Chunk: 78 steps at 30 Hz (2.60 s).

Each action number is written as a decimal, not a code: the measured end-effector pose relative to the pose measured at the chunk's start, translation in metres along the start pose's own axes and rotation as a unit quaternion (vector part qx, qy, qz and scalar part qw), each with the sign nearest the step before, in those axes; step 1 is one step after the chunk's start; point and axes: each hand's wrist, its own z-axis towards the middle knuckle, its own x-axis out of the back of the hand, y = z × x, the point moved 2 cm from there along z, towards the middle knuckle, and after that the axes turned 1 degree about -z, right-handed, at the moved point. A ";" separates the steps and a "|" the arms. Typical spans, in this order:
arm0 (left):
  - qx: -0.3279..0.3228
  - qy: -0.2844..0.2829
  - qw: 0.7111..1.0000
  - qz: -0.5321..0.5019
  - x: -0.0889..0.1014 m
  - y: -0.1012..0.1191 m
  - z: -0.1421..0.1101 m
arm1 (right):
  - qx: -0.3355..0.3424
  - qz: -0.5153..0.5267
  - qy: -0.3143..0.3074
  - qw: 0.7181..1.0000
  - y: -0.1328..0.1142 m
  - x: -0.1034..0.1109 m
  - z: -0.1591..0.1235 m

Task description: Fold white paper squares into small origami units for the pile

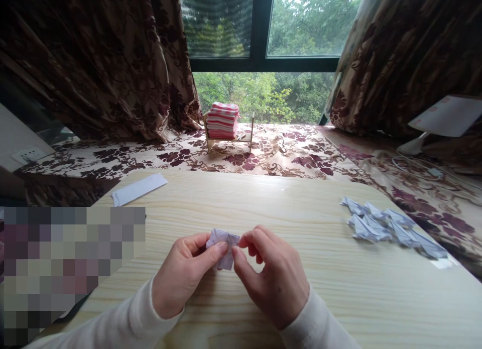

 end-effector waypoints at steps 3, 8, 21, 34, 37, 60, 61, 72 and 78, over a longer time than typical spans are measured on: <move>-0.005 0.001 1.000 0.000 0.000 0.003 -0.001 | -0.001 0.016 -0.001 1.000 0.001 0.000 0.001; -0.005 -0.006 1.000 0.006 -0.003 0.005 -0.004 | 0.008 0.071 -0.021 0.997 -0.002 -0.001 0.001; 0.047 -0.049 0.997 0.029 0.002 0.008 0.001 | 0.017 0.085 -0.031 0.996 0.002 0.003 0.000; 0.065 -0.017 0.997 -0.034 -0.001 0.005 0.002 | 0.078 0.050 -0.015 0.996 0.000 0.002 0.001; 0.068 -0.011 0.997 -0.022 -0.001 0.005 0.003 | 0.088 0.048 -0.018 0.995 0.000 0.003 0.001; 0.025 -0.026 0.999 0.012 -0.007 0.004 -0.002 | 0.033 0.056 -0.029 0.997 -0.001 0.002 0.000; 0.023 -0.027 0.999 0.002 -0.007 0.004 -0.003 | 0.032 0.059 -0.032 0.997 -0.001 0.002 0.000; -0.012 -0.002 0.998 0.054 -0.004 0.001 -0.004 | -0.024 0.108 -0.051 0.992 0.004 0.000 0.002; -0.016 0.007 0.997 0.076 -0.003 0.001 -0.003 | -0.022 0.127 -0.088 0.988 0.009 -0.002 0.003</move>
